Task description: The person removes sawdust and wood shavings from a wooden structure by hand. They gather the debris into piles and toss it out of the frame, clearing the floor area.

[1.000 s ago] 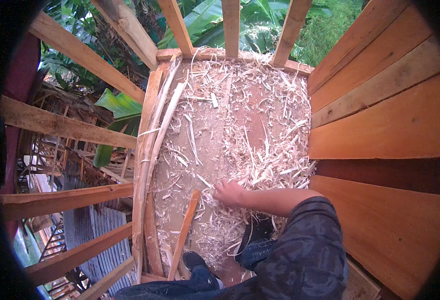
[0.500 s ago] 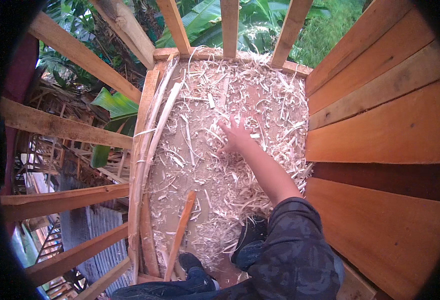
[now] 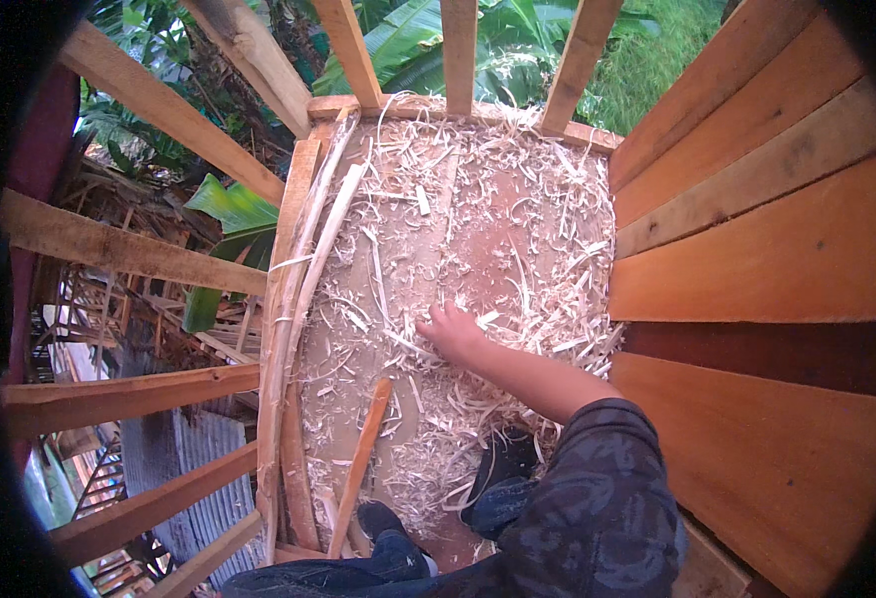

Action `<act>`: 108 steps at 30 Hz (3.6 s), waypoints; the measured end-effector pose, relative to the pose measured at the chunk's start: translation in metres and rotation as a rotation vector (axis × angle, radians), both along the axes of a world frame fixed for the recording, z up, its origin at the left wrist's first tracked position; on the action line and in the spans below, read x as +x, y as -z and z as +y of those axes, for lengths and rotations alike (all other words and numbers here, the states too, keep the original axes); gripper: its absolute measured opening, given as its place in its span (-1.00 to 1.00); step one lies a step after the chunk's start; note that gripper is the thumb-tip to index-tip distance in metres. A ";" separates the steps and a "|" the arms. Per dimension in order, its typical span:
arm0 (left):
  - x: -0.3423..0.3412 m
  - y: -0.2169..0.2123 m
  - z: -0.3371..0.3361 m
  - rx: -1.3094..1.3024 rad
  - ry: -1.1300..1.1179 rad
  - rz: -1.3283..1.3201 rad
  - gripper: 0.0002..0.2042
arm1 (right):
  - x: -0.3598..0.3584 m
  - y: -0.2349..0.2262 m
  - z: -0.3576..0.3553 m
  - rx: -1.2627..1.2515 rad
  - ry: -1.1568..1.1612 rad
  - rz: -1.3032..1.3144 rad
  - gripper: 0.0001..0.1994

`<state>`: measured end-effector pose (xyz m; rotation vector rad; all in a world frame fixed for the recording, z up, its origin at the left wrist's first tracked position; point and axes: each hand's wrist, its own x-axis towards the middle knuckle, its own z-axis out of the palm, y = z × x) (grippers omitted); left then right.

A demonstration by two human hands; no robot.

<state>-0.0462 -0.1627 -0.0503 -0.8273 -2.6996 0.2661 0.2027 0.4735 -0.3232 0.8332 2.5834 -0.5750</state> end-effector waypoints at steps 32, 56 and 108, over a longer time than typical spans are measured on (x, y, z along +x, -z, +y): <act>0.043 -0.037 0.127 0.466 -0.192 -0.253 -0.56 | 0.030 -0.015 0.084 -0.305 1.173 0.626 -0.53; 0.003 -0.027 0.139 0.296 -0.105 -0.289 -0.57 | 0.083 -0.023 0.107 -0.175 0.708 0.079 -0.60; 0.036 -0.045 0.208 0.358 -0.068 -0.319 -0.55 | -0.018 -0.017 -0.054 -0.133 0.103 -0.051 0.01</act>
